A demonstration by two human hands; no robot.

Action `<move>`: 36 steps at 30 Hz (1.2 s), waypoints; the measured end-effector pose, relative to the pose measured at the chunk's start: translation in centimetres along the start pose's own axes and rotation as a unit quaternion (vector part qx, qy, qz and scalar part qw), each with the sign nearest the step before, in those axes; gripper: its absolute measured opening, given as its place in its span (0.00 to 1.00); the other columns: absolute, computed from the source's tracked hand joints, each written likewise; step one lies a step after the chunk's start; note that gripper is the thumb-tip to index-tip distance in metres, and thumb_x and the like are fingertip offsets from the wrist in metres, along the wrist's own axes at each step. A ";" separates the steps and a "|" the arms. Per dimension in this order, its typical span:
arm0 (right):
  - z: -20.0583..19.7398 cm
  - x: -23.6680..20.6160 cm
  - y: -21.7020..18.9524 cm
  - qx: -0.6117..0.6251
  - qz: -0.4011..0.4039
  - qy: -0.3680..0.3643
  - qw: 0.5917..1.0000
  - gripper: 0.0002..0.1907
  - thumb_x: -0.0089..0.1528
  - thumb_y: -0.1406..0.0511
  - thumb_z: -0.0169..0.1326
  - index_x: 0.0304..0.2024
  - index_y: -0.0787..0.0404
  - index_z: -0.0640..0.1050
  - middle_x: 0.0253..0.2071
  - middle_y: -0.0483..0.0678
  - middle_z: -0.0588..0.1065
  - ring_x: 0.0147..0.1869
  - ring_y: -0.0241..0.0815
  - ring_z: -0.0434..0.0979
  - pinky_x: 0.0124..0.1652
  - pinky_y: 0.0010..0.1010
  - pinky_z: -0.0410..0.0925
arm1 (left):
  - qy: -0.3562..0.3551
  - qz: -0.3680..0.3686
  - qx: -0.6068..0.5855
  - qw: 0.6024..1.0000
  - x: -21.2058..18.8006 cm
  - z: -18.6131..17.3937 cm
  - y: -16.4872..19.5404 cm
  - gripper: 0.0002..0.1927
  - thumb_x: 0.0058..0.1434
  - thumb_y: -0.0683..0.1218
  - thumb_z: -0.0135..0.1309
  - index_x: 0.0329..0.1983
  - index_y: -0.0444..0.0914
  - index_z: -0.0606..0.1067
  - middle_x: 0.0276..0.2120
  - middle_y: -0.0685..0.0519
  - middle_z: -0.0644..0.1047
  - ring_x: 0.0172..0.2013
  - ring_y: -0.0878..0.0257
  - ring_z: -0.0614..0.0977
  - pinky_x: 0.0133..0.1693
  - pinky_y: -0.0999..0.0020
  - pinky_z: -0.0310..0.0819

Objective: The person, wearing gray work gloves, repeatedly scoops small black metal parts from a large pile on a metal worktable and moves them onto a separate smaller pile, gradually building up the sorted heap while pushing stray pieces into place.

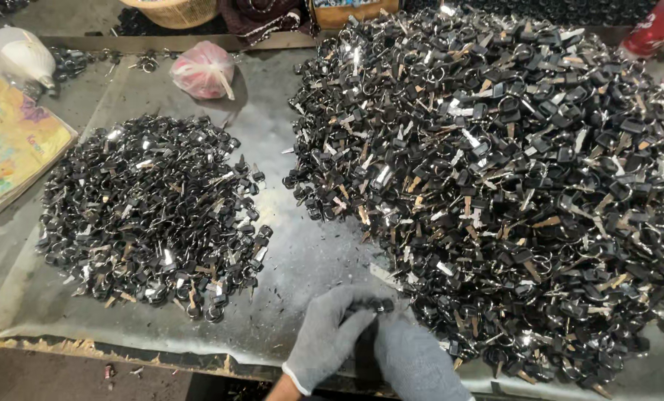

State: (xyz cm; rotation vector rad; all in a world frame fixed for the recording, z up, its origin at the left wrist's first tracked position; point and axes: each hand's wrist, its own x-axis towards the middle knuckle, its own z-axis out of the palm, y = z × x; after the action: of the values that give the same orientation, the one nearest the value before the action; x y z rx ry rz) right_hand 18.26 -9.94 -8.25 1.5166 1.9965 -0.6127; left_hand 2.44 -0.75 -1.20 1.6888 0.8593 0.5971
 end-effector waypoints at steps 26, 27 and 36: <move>-8.2 -2.4 -0.3 0.271 0.146 0.257 0.916 0.10 0.64 0.64 0.45 0.46 0.63 0.69 0.37 0.59 0.80 0.40 0.59 0.83 0.38 0.51 0.76 | 0.002 0.088 0.298 0.951 0.3 -0.1 -3.2 0.13 0.58 0.38 0.51 0.47 0.35 0.78 0.38 0.40 0.79 0.41 0.41 0.80 0.43 0.47 0.73; -7.7 -2.3 -0.3 0.284 0.144 0.212 0.924 0.11 0.65 0.63 0.45 0.47 0.62 0.69 0.37 0.58 0.80 0.40 0.58 0.83 0.39 0.50 0.76 | 0.007 0.102 0.302 0.948 0.3 -0.1 -3.2 0.15 0.59 0.38 0.50 0.48 0.35 0.77 0.38 0.41 0.79 0.41 0.41 0.80 0.43 0.47 0.73; -5.4 -1.8 -1.3 0.201 0.116 0.294 0.927 0.16 0.57 0.65 0.50 0.47 0.63 0.70 0.40 0.58 0.78 0.42 0.54 0.83 0.34 0.40 0.78 | 0.039 0.126 0.217 0.967 0.0 -0.6 -2.4 0.22 0.53 0.35 0.51 0.53 0.40 0.77 0.41 0.42 0.81 0.43 0.43 0.82 0.45 0.50 0.76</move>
State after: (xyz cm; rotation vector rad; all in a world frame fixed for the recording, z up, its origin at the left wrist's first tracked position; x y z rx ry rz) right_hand 16.54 -8.04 -2.96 2.3766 2.1379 -0.5290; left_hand 1.42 -0.07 -3.38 2.2086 0.8820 0.6828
